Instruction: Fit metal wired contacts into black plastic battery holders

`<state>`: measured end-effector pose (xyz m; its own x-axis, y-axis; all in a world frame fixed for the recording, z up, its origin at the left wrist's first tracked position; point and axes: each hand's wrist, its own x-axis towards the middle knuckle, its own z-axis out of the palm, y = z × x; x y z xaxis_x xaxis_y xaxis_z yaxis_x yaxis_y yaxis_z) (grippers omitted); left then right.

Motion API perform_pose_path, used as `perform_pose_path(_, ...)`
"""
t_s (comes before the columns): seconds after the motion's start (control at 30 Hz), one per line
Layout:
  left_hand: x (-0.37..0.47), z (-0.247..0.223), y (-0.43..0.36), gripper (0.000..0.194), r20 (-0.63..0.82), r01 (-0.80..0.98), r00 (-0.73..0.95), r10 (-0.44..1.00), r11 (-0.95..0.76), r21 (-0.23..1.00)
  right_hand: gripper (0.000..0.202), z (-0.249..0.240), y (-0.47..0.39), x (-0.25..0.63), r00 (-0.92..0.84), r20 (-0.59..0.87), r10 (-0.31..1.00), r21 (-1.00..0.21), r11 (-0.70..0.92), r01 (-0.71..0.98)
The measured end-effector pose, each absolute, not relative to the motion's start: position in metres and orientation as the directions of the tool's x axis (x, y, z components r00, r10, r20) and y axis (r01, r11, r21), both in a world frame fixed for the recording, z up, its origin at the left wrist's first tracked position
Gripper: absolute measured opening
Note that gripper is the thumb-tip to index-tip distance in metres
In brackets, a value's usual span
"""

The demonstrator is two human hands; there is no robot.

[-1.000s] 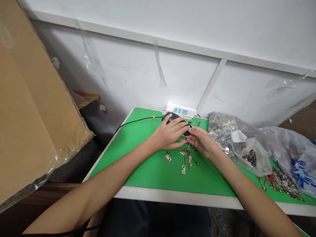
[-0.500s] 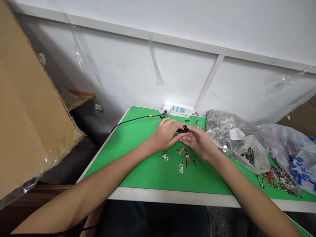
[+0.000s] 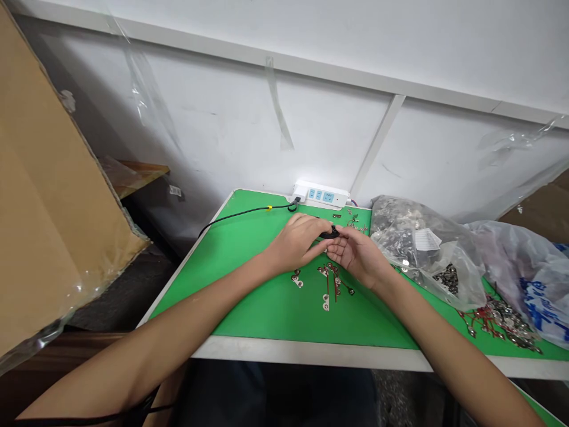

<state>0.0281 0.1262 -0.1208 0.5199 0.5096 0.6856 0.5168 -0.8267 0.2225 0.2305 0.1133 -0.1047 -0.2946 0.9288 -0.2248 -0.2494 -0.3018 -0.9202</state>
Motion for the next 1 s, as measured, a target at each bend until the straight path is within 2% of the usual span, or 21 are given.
perform_pose_path(0.17, 0.026, -0.118, 0.126, 0.025, 0.703, 0.478, 0.499, 0.507, -0.838, 0.264, 0.029, -0.106, 0.117, 0.233, -0.309, -0.135, 0.941, -0.966, -0.195, -0.171)
perform_pose_path(0.27, 0.023, -0.117, 0.128, 0.023, 0.747, 0.471, 0.410, 0.523, -0.823, 0.318, 0.026, -0.106, 0.119, 0.236, -0.288, 0.044, 0.957, -0.998, 0.053, 0.023)
perform_pose_path(0.37, 0.021, -0.116, 0.130, 0.020, 0.774, 0.457, 0.334, 0.538, -0.810, 0.367, 0.042, -0.107, 0.116, 0.236, -0.288, 0.305, 0.908, -0.888, 0.380, 0.259)
perform_pose_path(0.47, 0.020, -0.116, 0.129, 0.019, 0.774, 0.434, 0.337, 0.537, -0.818, 0.378, 0.045, -0.109, 0.112, 0.234, -0.316, 0.454, 0.833, -0.782, 0.543, 0.306)
perform_pose_path(0.7, 0.021, -0.116, 0.124, 0.016, 0.796, 0.395, 0.358, 0.487, -0.852, 0.344, 0.023, -0.110, 0.110, 0.233, -0.288, 0.581, 0.761, -0.666, 0.648, 0.368)
perform_pose_path(0.8, 0.021, -0.116, 0.123, 0.016, 0.821, 0.359, 0.346, 0.453, -0.873, 0.330, 0.020, -0.106, 0.108, 0.234, -0.287, 0.629, 0.722, -0.607, 0.688, 0.398)
perform_pose_path(1.0, 0.021, -0.116, 0.121, 0.016, 0.837, 0.323, 0.352, 0.420, -0.893, 0.312, 0.023, -0.104, 0.104, 0.233, -0.315, 0.593, 0.741, -0.642, 0.671, 0.370)
